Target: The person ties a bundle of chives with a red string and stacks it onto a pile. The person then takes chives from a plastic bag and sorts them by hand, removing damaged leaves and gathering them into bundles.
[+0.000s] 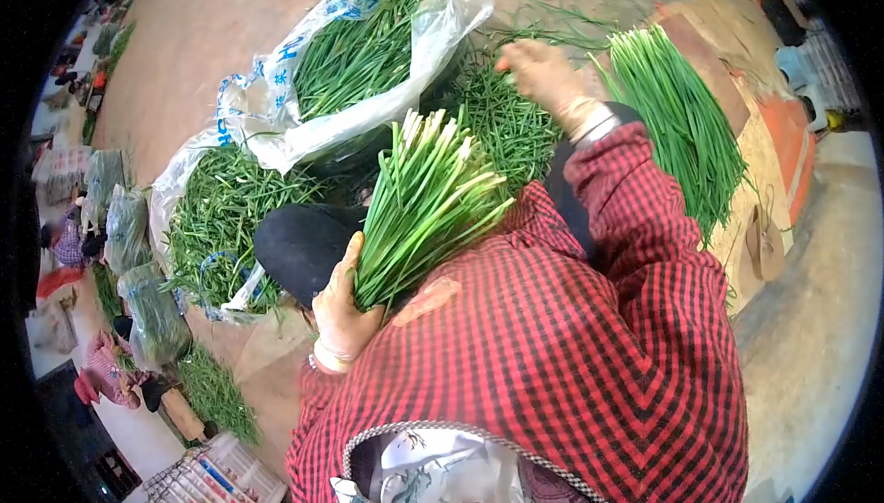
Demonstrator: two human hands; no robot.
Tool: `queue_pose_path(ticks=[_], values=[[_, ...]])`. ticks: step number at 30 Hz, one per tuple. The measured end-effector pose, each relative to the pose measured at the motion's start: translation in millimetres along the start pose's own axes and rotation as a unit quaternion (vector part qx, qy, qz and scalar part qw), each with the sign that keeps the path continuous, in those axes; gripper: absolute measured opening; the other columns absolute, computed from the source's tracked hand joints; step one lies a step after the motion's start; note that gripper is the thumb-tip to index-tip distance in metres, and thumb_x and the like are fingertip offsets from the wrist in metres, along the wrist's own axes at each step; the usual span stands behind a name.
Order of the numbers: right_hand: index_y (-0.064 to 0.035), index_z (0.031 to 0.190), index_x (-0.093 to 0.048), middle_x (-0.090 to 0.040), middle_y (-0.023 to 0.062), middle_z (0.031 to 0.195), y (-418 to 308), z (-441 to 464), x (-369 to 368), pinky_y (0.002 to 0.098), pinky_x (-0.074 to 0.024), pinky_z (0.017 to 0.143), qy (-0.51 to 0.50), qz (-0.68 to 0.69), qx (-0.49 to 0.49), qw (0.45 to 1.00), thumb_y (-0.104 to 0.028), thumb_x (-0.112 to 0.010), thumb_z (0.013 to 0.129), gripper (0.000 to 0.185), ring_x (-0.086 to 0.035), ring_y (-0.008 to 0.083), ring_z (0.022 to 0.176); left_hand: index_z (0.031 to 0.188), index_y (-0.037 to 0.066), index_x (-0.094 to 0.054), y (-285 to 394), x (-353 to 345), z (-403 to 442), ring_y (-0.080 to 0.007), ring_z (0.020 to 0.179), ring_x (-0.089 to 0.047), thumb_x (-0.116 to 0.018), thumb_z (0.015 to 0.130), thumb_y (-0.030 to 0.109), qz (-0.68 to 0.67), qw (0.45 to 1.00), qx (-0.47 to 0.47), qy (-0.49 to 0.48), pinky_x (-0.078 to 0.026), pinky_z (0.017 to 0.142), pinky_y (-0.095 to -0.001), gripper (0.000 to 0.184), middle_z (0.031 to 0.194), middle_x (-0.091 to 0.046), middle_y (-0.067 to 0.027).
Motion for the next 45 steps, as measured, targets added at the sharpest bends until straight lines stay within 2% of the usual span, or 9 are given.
queue_pose_path(ticks=[6,8,14,25,29,30,32,38,45], values=[[-0.0032,0.113,-0.063,-0.068,0.0066,0.094,4,-27,-51,0.0263,-0.0519,0.072,-0.263,0.043,-0.137,0.954,-0.049,-0.045,0.099,0.052,-0.063,0.0123,0.081,0.146,0.019,-0.039,2,-3,4,-0.0290,0.081,-0.065,-0.071,0.060,0.005,0.029,1.000,0.003,0.003,-0.053,0.064,-0.0374,0.092,0.105,-0.063,-0.0072],[-0.0030,0.107,-0.066,-0.067,0.0060,0.088,-12,-32,-71,0.0269,-0.0511,0.067,-0.235,0.083,0.058,0.967,-0.051,-0.046,0.098,0.053,-0.062,0.0115,0.077,0.146,0.019,-0.039,2,-4,4,-0.0285,0.081,-0.065,-0.071,0.060,0.005,0.045,0.999,0.002,-0.005,-0.053,0.063,-0.0375,0.092,0.106,-0.063,-0.0069],[-0.0071,0.086,-0.064,-0.051,-0.0037,0.056,-15,-10,-31,0.0188,-0.0364,0.045,-0.086,0.162,0.039,0.982,-0.037,-0.051,0.100,0.036,-0.047,0.0039,0.049,0.145,0.018,-0.040,-3,5,-2,-0.0301,0.088,-0.065,-0.068,0.057,-0.001,0.109,0.993,0.009,-0.030,-0.053,0.068,-0.0377,0.095,0.110,-0.062,-0.0081],[-0.0061,0.087,-0.066,-0.068,0.0145,0.080,-64,-66,-130,0.0457,-0.0529,0.068,-0.184,-0.419,0.184,0.870,-0.052,-0.057,0.085,0.047,-0.067,0.0361,0.077,0.148,0.023,-0.034,8,-12,14,-0.0269,0.088,-0.065,-0.065,0.057,0.001,0.213,0.973,-0.014,-0.086,-0.053,0.065,-0.0369,0.099,0.116,-0.059,-0.0077],[-0.0053,0.089,-0.064,-0.067,0.0123,0.075,-65,-84,-161,0.0415,-0.0523,0.060,-0.273,-0.202,0.259,0.904,-0.041,-0.055,0.091,0.037,-0.067,0.0270,0.067,0.148,0.024,-0.034,3,-16,12,-0.0272,0.088,-0.065,-0.066,0.060,0.002,0.246,0.962,-0.003,-0.121,-0.054,0.065,-0.0372,0.096,0.117,-0.059,-0.0084],[-0.0066,0.092,-0.063,-0.066,0.0068,0.071,-61,-99,-166,0.0310,-0.0500,0.053,-0.427,0.048,-0.016,0.903,-0.036,-0.059,0.093,0.029,-0.064,0.0148,0.059,0.148,0.024,-0.033,3,-16,13,-0.0271,0.084,-0.065,-0.065,0.062,0.001,0.221,0.969,-0.011,-0.108,-0.054,0.062,-0.0378,0.095,0.117,-0.059,-0.0099],[-0.0065,0.094,-0.062,-0.063,0.0025,0.067,-88,-113,-154,0.0233,-0.0465,0.048,-0.457,0.176,-0.032,0.871,-0.031,-0.062,0.094,0.024,-0.058,0.0057,0.054,0.149,0.024,-0.032,1,-18,14,-0.0271,0.080,-0.064,-0.064,0.064,0.001,0.195,0.976,-0.017,-0.094,-0.054,0.060,-0.0384,0.093,0.116,-0.059,-0.0114],[-0.0054,0.094,-0.060,-0.065,0.0045,0.068,-123,-68,-18,0.0240,-0.0465,0.048,-0.195,0.343,0.179,0.901,-0.023,-0.058,0.096,0.018,-0.062,0.0128,0.056,0.147,0.026,-0.034,-10,-21,17,-0.0284,0.086,-0.064,-0.066,0.061,0.001,0.188,0.975,0.037,-0.115,-0.053,0.065,-0.0392,0.095,0.111,-0.059,-0.0074],[-0.0053,0.117,-0.064,-0.057,0.0205,0.127,-49,-20,-23,0.0403,-0.0403,0.102,-0.030,-0.320,0.264,0.909,-0.048,-0.063,0.086,0.053,-0.051,0.0338,0.121,0.148,0.026,-0.033,2,-18,19,-0.0272,0.088,-0.064,-0.066,0.059,-0.001,0.210,0.973,-0.046,-0.080,-0.054,0.068,-0.0377,0.099,0.121,-0.058,-0.0098]])
Point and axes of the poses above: each hand's wrist, its own z-axis towards the middle knuckle, its own x-axis out of the back of the hand, y = z × x, the point moved 6 cm from there along z, towards the middle knuckle
